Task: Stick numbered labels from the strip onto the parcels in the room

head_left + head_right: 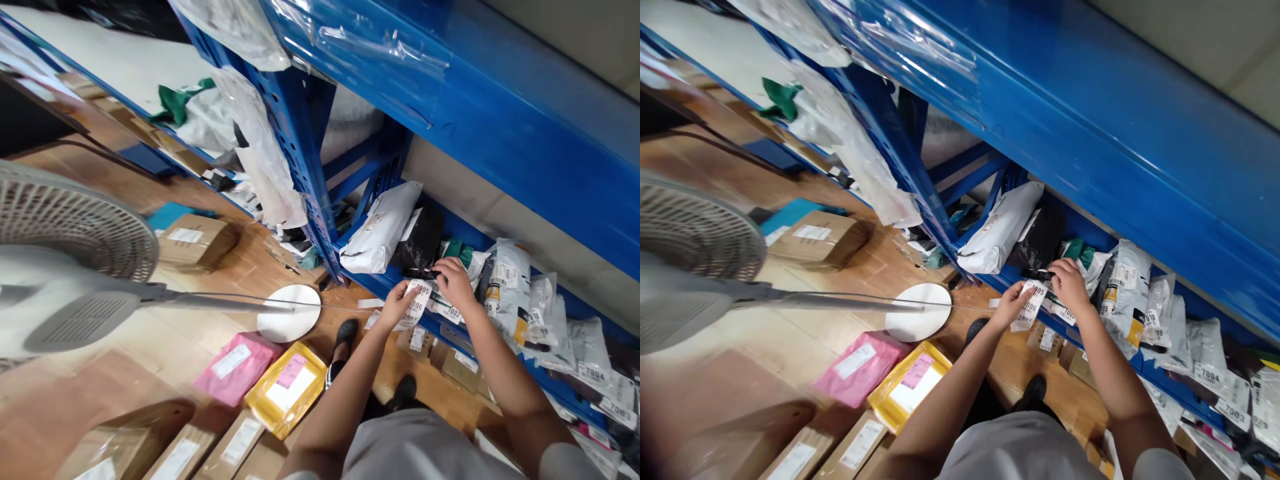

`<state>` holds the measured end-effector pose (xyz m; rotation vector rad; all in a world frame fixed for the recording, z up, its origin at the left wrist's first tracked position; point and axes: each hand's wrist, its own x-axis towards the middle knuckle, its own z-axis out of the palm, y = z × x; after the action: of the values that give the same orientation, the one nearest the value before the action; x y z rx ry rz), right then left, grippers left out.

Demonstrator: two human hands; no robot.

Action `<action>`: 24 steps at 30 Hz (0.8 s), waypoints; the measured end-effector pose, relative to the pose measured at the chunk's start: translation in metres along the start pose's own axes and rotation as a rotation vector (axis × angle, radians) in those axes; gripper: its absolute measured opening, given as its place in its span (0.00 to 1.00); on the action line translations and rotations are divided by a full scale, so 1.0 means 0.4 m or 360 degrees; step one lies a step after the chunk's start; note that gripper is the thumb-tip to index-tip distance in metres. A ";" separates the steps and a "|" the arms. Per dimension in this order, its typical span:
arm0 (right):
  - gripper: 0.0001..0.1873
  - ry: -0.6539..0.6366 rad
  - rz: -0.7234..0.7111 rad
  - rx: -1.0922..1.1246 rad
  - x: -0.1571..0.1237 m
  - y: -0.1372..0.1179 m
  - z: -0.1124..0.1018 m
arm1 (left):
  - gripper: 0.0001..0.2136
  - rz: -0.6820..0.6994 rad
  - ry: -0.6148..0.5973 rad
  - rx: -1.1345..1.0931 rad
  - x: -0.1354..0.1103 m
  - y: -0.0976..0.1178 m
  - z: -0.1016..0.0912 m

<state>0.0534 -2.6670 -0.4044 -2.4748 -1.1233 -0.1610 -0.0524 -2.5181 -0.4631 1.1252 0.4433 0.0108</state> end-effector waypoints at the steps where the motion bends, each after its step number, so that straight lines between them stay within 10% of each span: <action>1: 0.18 -0.0078 -0.0040 0.0024 0.012 0.004 0.001 | 0.25 0.0005 -0.0010 -0.0045 0.019 -0.003 0.009; 6: 0.18 -0.0324 0.0051 0.0015 0.013 0.032 0.020 | 0.30 -0.0020 0.0064 -0.0209 0.082 -0.041 0.063; 16: 0.09 -0.0179 0.0319 -0.0127 -0.003 0.010 0.057 | 0.18 -0.0166 0.0572 0.0037 0.125 -0.103 0.103; 24: 0.07 -0.0217 0.0392 -0.0329 0.006 0.001 0.071 | 0.16 -0.0263 0.0470 0.0287 0.111 -0.085 0.075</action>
<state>0.0535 -2.6538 -0.4295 -2.8204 -0.8804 -0.0377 -0.0087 -2.5489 -0.4971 1.2661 0.8134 -0.0081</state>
